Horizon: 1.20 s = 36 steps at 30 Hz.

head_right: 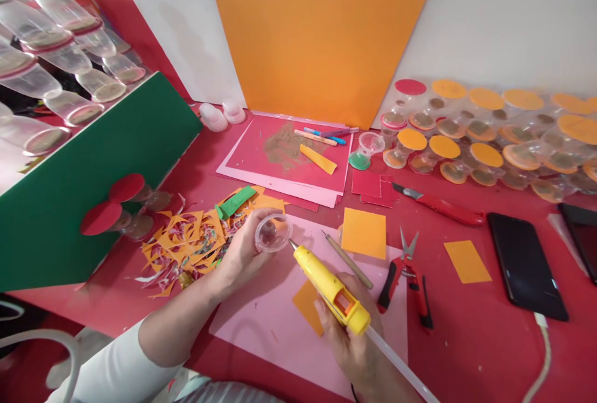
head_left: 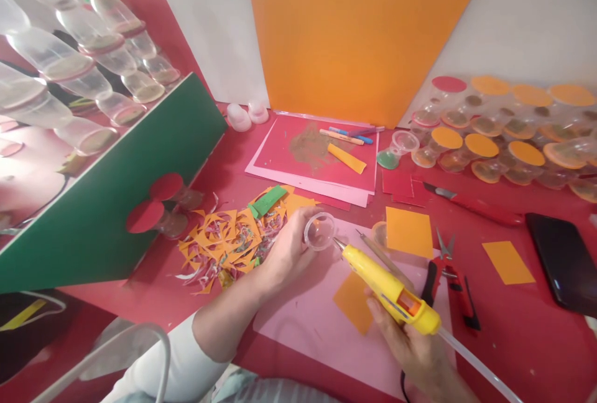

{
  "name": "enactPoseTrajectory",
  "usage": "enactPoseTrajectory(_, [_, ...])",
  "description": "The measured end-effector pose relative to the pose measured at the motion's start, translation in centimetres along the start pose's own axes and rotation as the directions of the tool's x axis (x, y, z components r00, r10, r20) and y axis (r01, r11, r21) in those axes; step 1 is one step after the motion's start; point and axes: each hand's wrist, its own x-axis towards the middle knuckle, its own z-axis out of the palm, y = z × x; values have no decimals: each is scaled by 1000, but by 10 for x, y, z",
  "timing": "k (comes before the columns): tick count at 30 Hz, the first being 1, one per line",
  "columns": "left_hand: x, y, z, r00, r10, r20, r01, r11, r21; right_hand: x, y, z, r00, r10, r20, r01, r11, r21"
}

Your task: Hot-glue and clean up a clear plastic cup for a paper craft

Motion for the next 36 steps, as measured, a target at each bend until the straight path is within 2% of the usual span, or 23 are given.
enactPoseTrajectory(5, [0, 2, 0, 1000, -25, 1, 25, 1000, -18, 3, 4, -6, 993, -51, 106, 45, 997, 55])
enactPoseTrajectory(9, [1, 3, 0, 1000, -27, 6, 27, 999, -18, 3, 9, -5, 994, -73, 78, 68, 996, 60])
enactPoseTrajectory(13, [1, 3, -1, 1000, -29, 2, 29, 1000, 7, 3, 9, -5, 994, -58, 98, 52, 997, 62])
enactPoseTrajectory(17, [-1, 3, -3, 997, -49, 53, 49, 999, -11, 5, 7, -5, 994, -68, 83, 62, 996, 65])
enactPoseTrajectory(20, [-1, 2, -3, 995, -46, 84, 48, 999, -18, 5, 8, -2, 990, -143, 10, 142, 989, 27])
enactPoseTrajectory(23, [0, 1, -2, 998, -9, 57, 9, 1000, 0, 4, 11, -1, 977, -208, -38, 208, 978, -7])
enactPoseTrajectory(29, [2, 2, -2, 1000, 22, 14, -22, 1000, 7, 3, 11, -4, 988, -138, 67, 138, 990, 0])
enactPoseTrajectory(36, [3, 0, -4, 997, 80, 10, -80, 996, 31, 8, 2, -2, 986, -164, 27, 162, 986, 43])
